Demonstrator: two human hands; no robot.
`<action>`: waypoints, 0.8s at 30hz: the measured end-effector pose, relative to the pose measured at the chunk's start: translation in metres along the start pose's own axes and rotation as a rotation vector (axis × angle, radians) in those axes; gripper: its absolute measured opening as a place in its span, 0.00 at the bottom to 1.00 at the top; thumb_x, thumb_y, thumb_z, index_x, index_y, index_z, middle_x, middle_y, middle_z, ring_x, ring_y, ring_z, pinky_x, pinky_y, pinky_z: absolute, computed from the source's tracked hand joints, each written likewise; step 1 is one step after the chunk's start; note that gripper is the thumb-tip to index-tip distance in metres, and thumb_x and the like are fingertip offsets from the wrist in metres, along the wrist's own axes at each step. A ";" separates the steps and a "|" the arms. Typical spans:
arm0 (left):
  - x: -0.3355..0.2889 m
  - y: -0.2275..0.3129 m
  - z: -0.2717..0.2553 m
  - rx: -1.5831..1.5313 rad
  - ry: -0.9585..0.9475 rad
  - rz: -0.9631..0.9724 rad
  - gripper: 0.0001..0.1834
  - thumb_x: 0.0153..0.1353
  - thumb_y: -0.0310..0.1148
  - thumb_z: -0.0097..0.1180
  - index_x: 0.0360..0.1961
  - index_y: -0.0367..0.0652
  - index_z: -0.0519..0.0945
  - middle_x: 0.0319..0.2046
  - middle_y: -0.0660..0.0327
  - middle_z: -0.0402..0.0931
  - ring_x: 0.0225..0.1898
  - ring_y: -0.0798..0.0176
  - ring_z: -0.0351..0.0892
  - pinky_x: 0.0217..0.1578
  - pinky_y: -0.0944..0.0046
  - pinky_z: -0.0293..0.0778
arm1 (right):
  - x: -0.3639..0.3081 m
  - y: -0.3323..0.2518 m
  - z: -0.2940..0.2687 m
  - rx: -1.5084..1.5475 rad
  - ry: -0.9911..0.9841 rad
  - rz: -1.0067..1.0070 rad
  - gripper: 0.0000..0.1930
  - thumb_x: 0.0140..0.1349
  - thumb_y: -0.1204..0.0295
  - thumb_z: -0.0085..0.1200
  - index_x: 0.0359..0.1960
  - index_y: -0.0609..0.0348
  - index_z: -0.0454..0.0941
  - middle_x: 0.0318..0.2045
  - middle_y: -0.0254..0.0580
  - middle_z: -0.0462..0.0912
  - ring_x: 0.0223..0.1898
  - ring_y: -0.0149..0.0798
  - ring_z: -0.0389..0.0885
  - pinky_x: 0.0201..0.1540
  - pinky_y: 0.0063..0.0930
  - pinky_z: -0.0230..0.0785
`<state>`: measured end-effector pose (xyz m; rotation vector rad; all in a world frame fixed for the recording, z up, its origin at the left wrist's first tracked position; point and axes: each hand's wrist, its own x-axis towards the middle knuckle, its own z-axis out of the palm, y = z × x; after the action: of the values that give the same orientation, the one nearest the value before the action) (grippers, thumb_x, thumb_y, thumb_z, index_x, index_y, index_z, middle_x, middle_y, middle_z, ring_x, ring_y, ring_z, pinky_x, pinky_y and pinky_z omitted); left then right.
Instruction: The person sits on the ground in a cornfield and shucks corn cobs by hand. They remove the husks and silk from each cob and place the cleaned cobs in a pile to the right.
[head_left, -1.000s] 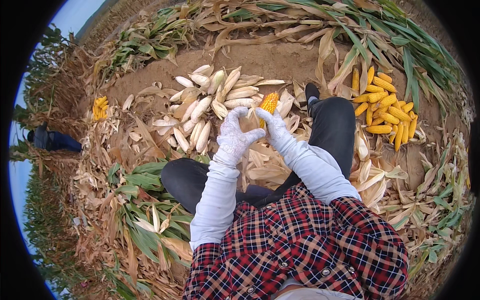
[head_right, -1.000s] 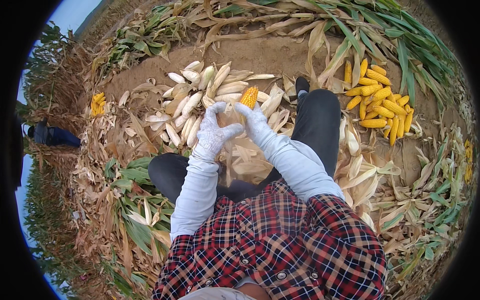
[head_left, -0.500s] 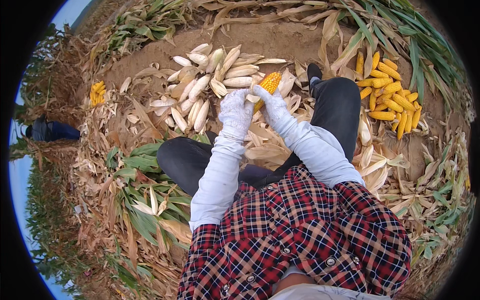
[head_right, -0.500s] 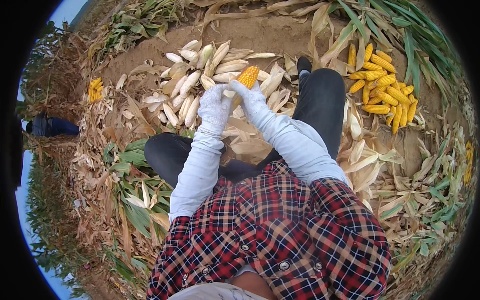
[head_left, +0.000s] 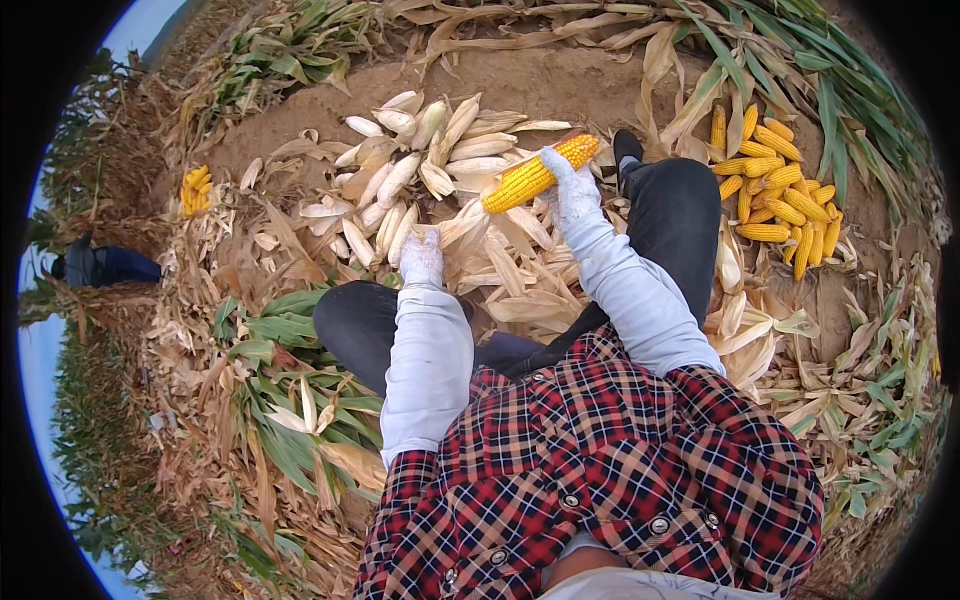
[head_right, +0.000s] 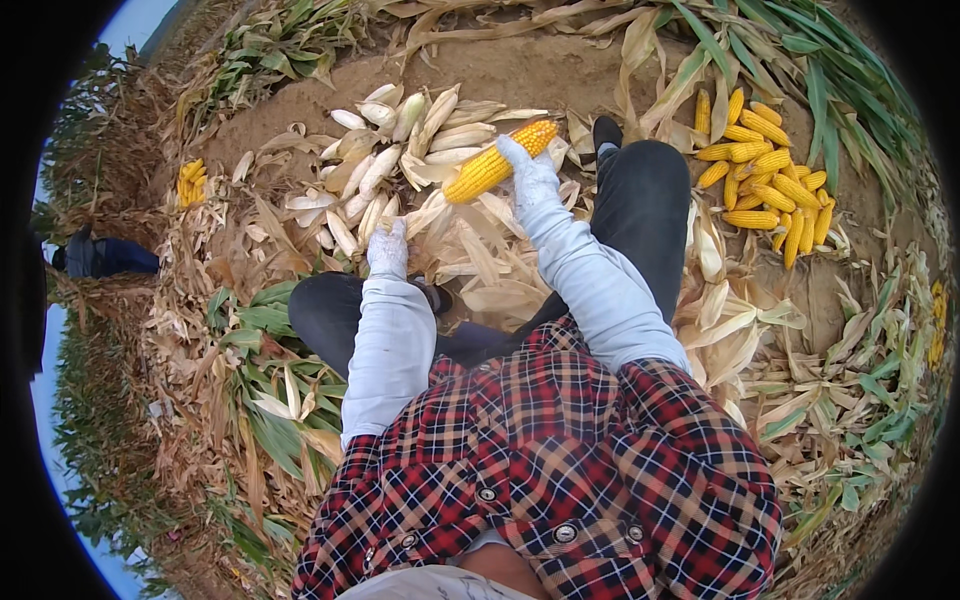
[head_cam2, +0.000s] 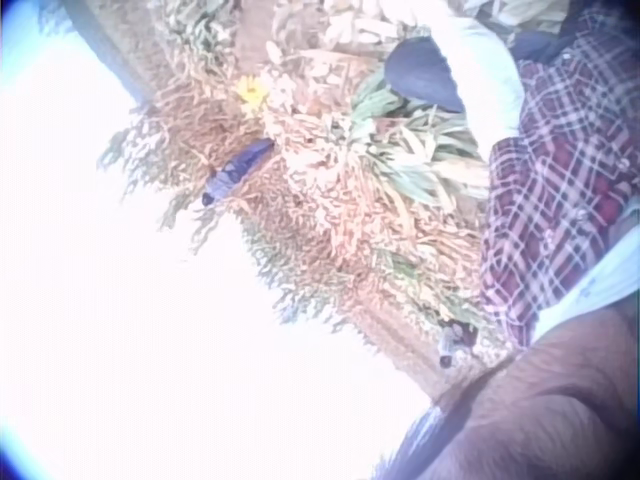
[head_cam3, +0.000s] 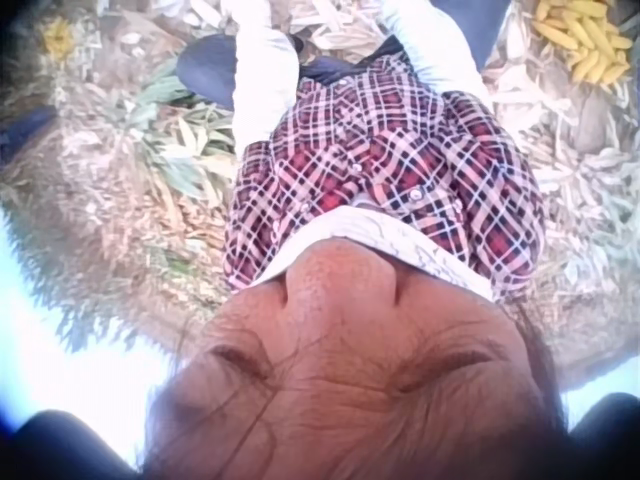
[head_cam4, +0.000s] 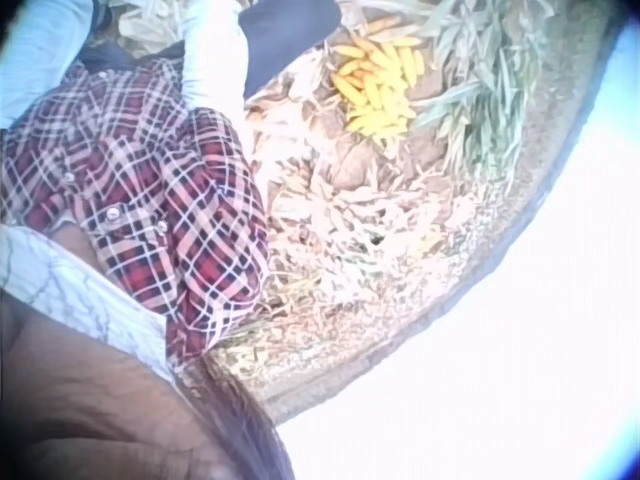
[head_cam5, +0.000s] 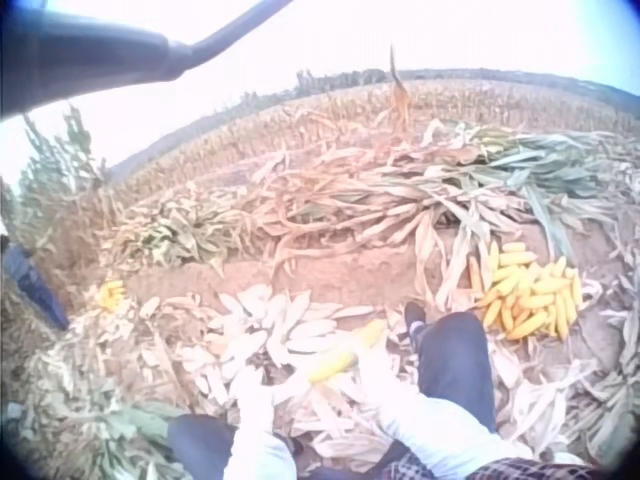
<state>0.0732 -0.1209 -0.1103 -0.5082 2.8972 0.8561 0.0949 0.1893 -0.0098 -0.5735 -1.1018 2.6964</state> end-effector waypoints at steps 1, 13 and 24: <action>0.007 -0.014 -0.006 -0.198 -0.056 -0.031 0.31 0.68 0.48 0.60 0.59 0.31 0.78 0.54 0.45 0.82 0.51 0.49 0.83 0.56 0.53 0.75 | 0.003 0.004 -0.003 -0.047 -0.022 -0.011 0.24 0.63 0.68 0.67 0.57 0.58 0.72 0.47 0.41 0.81 0.45 0.41 0.84 0.47 0.37 0.82; -0.076 0.171 -0.080 -0.353 -0.305 0.542 0.39 0.54 0.38 0.76 0.65 0.40 0.75 0.59 0.52 0.78 0.62 0.55 0.76 0.64 0.58 0.72 | 0.009 0.006 -0.015 -0.012 -0.378 0.019 0.30 0.54 0.77 0.67 0.61 0.62 0.73 0.51 0.43 0.82 0.53 0.41 0.82 0.59 0.34 0.75; -0.081 0.170 -0.039 -0.396 -0.160 0.624 0.19 0.66 0.30 0.63 0.57 0.38 0.82 0.44 0.52 0.85 0.48 0.59 0.84 0.50 0.61 0.77 | -0.010 -0.012 -0.004 0.115 -0.517 0.171 0.30 0.54 0.80 0.63 0.62 0.62 0.72 0.53 0.44 0.82 0.55 0.41 0.81 0.61 0.36 0.75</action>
<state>0.0937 0.0156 0.0239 0.4666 2.7509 1.4734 0.1059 0.1976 -0.0007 0.0649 -1.0242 3.1312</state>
